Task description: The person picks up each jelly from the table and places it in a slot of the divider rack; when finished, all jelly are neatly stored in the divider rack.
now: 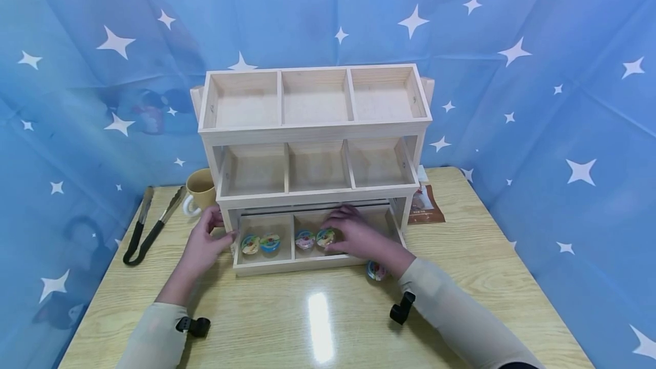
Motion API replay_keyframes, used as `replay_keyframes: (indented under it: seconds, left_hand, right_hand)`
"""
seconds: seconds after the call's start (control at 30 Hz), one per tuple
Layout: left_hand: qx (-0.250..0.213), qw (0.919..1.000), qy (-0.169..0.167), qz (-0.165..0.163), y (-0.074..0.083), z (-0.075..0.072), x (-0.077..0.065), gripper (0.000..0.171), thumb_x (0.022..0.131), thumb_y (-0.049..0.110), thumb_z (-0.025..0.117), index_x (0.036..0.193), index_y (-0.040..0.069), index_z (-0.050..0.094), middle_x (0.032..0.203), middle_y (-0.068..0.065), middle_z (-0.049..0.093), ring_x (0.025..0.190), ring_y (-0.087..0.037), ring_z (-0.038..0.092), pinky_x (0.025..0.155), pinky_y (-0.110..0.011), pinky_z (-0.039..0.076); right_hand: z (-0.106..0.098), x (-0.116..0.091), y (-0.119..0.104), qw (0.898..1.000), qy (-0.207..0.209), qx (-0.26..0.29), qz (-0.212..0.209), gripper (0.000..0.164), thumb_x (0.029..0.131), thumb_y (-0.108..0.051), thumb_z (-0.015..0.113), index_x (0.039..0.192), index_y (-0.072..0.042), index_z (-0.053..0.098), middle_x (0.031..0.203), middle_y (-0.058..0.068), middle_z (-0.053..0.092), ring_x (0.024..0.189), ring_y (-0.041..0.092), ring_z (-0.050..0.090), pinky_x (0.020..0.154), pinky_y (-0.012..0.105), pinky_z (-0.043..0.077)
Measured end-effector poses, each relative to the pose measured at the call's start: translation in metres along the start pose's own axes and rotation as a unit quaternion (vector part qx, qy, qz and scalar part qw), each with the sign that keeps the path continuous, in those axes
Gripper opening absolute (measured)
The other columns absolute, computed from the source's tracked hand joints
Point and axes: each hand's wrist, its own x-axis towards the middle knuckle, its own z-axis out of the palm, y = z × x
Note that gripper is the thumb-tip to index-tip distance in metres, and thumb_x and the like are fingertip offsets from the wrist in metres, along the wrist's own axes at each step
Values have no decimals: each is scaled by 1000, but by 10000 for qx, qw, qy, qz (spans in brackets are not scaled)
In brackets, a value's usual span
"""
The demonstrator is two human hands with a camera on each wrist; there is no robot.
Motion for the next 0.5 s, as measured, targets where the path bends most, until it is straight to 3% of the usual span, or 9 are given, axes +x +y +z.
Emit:
replay_keyframes:
  seconds: [0.5]
  left_hand:
    - [-112,9997,75,215,3,2,-1,57,96,-5,80,147,1,54,124,-20,65,108,-15,60,108,-54,42]
  right_hand:
    - [-4,-5,2,9992,88,377,71,57,89,-39,92,137,-13,75,143,5,70,141,32,56,130,60,26]
